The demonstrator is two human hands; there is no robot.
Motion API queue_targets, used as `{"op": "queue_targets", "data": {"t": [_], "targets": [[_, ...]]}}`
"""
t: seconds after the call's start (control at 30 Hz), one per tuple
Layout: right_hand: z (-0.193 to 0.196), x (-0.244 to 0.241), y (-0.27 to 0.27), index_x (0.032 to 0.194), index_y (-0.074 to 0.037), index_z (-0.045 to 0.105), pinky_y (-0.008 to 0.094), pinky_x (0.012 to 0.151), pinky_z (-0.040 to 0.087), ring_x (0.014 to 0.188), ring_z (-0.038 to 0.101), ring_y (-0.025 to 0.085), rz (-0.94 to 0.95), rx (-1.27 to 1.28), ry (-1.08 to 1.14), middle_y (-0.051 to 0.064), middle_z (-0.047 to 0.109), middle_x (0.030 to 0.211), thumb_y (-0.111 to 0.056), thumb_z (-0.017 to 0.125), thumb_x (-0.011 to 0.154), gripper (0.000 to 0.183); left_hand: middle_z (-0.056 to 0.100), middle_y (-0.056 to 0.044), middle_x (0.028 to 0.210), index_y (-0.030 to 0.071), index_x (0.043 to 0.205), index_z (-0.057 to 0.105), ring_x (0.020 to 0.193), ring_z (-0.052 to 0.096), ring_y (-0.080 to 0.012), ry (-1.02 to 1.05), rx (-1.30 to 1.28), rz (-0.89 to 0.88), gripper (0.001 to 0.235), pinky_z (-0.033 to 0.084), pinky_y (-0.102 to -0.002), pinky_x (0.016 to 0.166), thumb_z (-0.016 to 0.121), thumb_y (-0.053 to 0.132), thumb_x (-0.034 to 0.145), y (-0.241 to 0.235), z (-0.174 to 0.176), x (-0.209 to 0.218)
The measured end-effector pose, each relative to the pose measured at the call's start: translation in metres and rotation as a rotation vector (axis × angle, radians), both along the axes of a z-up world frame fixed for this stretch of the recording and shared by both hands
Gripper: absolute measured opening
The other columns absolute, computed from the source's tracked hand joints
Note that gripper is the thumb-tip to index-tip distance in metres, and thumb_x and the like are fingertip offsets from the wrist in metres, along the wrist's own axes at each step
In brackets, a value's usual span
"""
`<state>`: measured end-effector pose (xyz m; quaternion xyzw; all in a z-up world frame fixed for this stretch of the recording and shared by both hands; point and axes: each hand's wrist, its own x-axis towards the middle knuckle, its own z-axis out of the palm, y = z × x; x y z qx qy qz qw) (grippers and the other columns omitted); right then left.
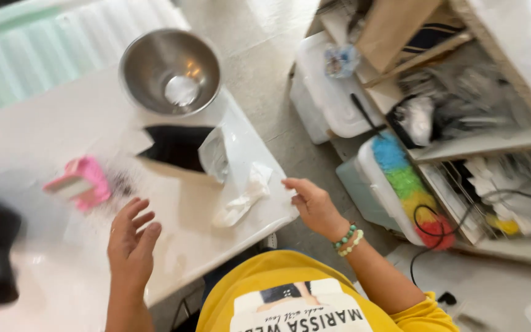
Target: Filling a bag with ground coffee using a scoop and then wiping the work surface
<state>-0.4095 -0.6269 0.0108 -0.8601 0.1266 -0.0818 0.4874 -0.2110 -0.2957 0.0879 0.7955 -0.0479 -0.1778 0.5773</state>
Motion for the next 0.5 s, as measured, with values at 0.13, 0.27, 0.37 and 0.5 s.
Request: {"op": "queue_targets", "data": {"t": [0.13, 0.27, 0.37, 0.5], "targets": [[-0.011, 0.002, -0.015, 0.134, -0.005, 0.066, 0.046, 0.088, 0.059, 0.106, 0.070, 0.037, 0.019, -0.028, -0.083, 0.017, 0.067, 0.124, 0.003, 0.071, 0.086, 0.049, 0.048, -0.022, 0.145, 0.002, 0.139, 0.057, 0.118, 0.062, -0.0433, -0.094, -0.038, 0.067, 0.049, 0.053, -0.051, 0.097, 0.066, 0.000, 0.091, 0.022, -0.039, -0.024], [-0.007, 0.015, -0.025, 0.140, -0.008, 0.063, 0.041, 0.096, 0.053, 0.120, 0.062, 0.031, 0.086, -0.122, -0.019, 0.013, 0.061, 0.133, -0.010, 0.079, 0.089, 0.054, 0.055, -0.011, 0.142, 0.014, 0.135, 0.064, 0.117, 0.067, -0.0369, -0.033, 0.052, 0.175, 0.047, 0.058, -0.046, 0.095, 0.072, 0.010, 0.090, 0.027, -0.030, -0.051], [-0.008, 0.029, -0.013, 0.143, -0.008, 0.060, 0.046, 0.101, 0.050, 0.125, 0.059, 0.035, 0.166, -0.159, -0.019, 0.014, 0.058, 0.136, -0.016, 0.078, 0.092, 0.055, 0.059, -0.007, 0.139, 0.020, 0.133, 0.067, 0.115, 0.069, -0.0318, 0.003, 0.140, 0.267, 0.044, 0.058, -0.042, 0.094, 0.072, 0.012, 0.091, 0.034, -0.017, -0.072], [-0.016, 0.051, 0.006, 0.142, -0.007, 0.061, 0.051, 0.103, 0.048, 0.126, 0.057, 0.043, 0.271, -0.288, -0.152, 0.020, 0.057, 0.133, -0.027, 0.080, 0.091, 0.058, 0.058, -0.016, 0.138, 0.014, 0.134, 0.065, 0.115, 0.068, -0.0384, -0.044, 0.168, 0.310, 0.043, 0.057, -0.046, 0.094, 0.070, 0.013, 0.092, 0.056, -0.013, -0.079]]}}
